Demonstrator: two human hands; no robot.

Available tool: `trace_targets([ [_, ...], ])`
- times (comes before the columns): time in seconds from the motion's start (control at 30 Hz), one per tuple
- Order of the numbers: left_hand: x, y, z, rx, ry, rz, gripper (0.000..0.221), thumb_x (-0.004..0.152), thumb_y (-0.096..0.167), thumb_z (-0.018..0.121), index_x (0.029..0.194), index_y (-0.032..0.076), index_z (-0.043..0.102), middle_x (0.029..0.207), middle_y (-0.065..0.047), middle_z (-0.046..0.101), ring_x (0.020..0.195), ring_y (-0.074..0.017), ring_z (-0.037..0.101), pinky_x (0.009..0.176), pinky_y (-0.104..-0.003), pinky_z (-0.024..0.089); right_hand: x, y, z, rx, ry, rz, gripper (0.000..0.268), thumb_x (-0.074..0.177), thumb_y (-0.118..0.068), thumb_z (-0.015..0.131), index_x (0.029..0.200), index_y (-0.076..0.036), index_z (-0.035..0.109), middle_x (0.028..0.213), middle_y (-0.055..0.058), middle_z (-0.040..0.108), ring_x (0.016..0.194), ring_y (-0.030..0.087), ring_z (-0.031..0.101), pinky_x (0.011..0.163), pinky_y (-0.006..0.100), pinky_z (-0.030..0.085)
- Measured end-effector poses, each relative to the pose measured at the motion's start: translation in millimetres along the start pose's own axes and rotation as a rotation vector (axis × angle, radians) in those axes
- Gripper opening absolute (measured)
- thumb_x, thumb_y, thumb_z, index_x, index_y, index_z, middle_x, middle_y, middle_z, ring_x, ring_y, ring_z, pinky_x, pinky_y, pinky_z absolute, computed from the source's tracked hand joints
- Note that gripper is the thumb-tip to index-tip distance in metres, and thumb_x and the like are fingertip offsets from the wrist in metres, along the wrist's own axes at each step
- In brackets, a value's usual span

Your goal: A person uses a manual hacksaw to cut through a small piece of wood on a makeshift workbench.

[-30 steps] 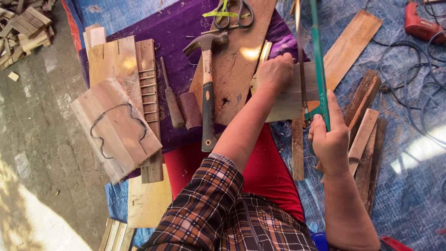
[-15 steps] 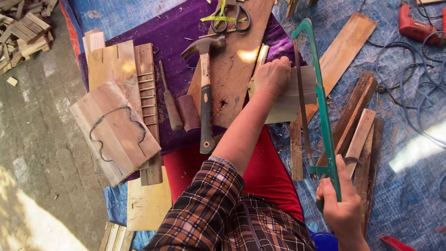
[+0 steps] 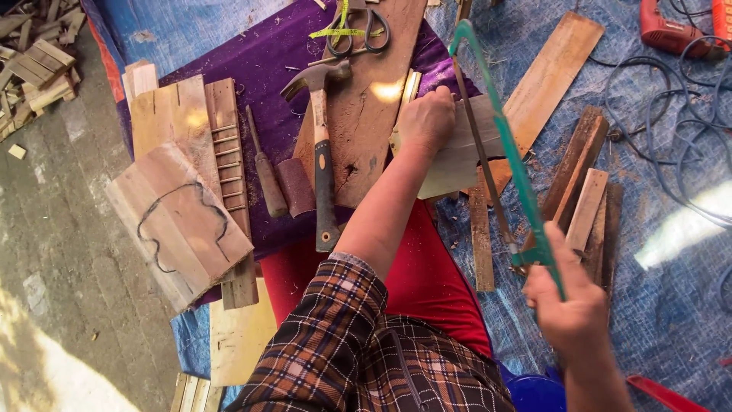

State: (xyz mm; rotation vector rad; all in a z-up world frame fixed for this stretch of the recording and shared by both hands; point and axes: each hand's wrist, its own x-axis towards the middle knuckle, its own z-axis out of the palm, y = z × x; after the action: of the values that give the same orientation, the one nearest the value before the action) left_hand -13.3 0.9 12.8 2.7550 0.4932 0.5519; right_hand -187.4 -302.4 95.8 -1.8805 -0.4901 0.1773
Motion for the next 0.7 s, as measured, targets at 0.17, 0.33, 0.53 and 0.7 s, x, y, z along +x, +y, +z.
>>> trace_targets([
  [0.17, -1, -4, 7, 0.031, 0.066, -0.004, 0.028, 0.100, 0.025, 0.045, 0.081, 0.010, 0.057, 0.067, -0.010, 0.070, 0.057, -0.0305, 0.068, 0.058, -0.044, 0.055, 12, -8, 35, -0.312, 0.014, -0.234, 0.062, 0.091, 0.005, 0.059, 0.151, 0.008, 0.042, 0.123, 0.027, 0.070, 0.060, 0.021, 0.067, 0.051, 0.032, 0.054],
  [0.33, 3, -10, 23, 0.032, 0.053, 0.020, 0.029, 0.099, 0.032, 0.042, 0.087, 0.010, 0.056, 0.074, -0.015, 0.071, 0.069, -0.0408, 0.072, 0.067, -0.053, 0.056, 26, -7, 1, -0.070, 0.047, 0.064, 0.062, 0.098, 0.001, 0.055, 0.158, -0.009, 0.047, 0.073, 0.016, 0.065, 0.060, 0.023, 0.062, 0.056, 0.035, 0.054],
  [0.53, -1, -4, 11, 0.019, 0.092, -0.019, 0.026, 0.098, 0.026, 0.048, 0.079, 0.009, 0.056, 0.069, -0.013, 0.071, 0.060, -0.0351, 0.068, 0.059, -0.048, 0.054, 6, -4, 6, -0.085, -0.017, -0.008, 0.066, 0.094, 0.004, 0.054, 0.158, -0.002, 0.039, 0.072, 0.008, 0.066, 0.053, 0.013, 0.059, 0.043, 0.024, 0.049],
  [0.7, -4, 0, 6, 0.037, 0.070, 0.011, 0.026, 0.098, 0.026, 0.048, 0.080, 0.011, 0.056, 0.070, -0.011, 0.072, 0.060, -0.0342, 0.069, 0.060, -0.047, 0.054, -32, -3, 0, -0.024, 0.040, 0.167, 0.067, 0.092, 0.007, 0.054, 0.158, -0.002, 0.043, 0.070, 0.011, 0.065, 0.056, 0.016, 0.058, 0.050, 0.027, 0.048],
])
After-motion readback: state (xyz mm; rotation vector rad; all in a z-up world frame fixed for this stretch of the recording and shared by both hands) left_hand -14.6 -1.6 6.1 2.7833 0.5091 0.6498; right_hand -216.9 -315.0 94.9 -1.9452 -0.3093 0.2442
